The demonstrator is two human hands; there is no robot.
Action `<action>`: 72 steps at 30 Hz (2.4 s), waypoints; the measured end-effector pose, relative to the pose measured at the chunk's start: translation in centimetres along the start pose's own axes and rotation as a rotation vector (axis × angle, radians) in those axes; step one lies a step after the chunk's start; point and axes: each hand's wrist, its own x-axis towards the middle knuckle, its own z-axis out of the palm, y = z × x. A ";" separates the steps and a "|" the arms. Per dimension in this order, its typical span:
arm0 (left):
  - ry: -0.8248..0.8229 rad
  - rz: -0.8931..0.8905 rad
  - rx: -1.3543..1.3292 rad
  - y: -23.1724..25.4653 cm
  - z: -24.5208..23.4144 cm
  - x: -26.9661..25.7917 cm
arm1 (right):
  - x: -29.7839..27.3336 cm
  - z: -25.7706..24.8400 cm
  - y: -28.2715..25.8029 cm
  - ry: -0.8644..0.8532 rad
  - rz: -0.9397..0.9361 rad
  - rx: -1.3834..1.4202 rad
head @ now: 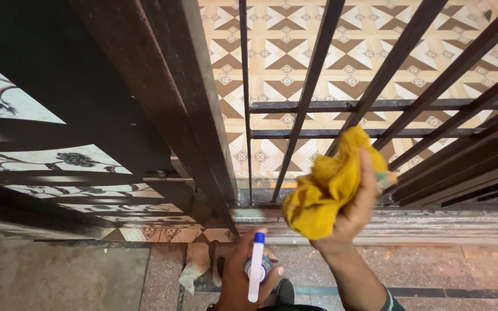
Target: The person cleans the bars of a metal gate by spraying it with a cleaning solution and wiping it with a yellow cloth.
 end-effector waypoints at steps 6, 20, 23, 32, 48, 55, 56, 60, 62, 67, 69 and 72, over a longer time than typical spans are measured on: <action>0.047 0.094 0.005 -1.7 1.0 -0.7 | 2.2 1.6 0.8 -0.402 -0.145 -0.194; 0.025 -0.019 0.019 -2.3 1.5 -0.3 | 4.7 -0.1 -2.9 -0.262 -0.092 -0.309; 0.004 -0.027 0.023 -2.4 1.6 -0.1 | 6.5 -0.2 -4.3 -0.217 -0.456 -0.439; 0.043 0.050 0.065 -2.3 1.9 -0.2 | 10.5 0.0 -4.6 -0.747 -0.081 -0.832; -0.068 -0.028 -0.005 -1.7 2.7 0.6 | 11.9 0.6 -5.3 -0.954 0.076 -1.183; -0.031 0.059 0.038 -3.1 3.1 0.4 | 6.6 -3.1 -6.2 -0.355 -0.166 -0.504; -0.018 0.073 0.015 -3.1 3.0 0.6 | 6.5 -3.3 -6.4 -0.265 -0.230 -0.445; -0.062 0.048 0.075 -2.0 2.3 0.9 | 8.0 -3.1 -5.9 -0.205 -0.273 -0.475; -0.085 -0.005 0.021 -1.3 2.4 1.1 | 9.4 -2.6 -5.3 -0.303 -0.248 -0.545; -0.101 0.087 0.061 -0.4 2.8 1.3 | 10.3 -0.4 -4.7 -0.646 0.044 -0.920; -0.128 0.038 0.036 -0.2 3.0 1.1 | 9.9 -0.1 -4.2 -0.755 0.128 -0.896; -0.152 -0.043 0.074 -0.1 3.1 0.8 | 9.7 -0.3 -3.6 -0.637 0.060 -0.483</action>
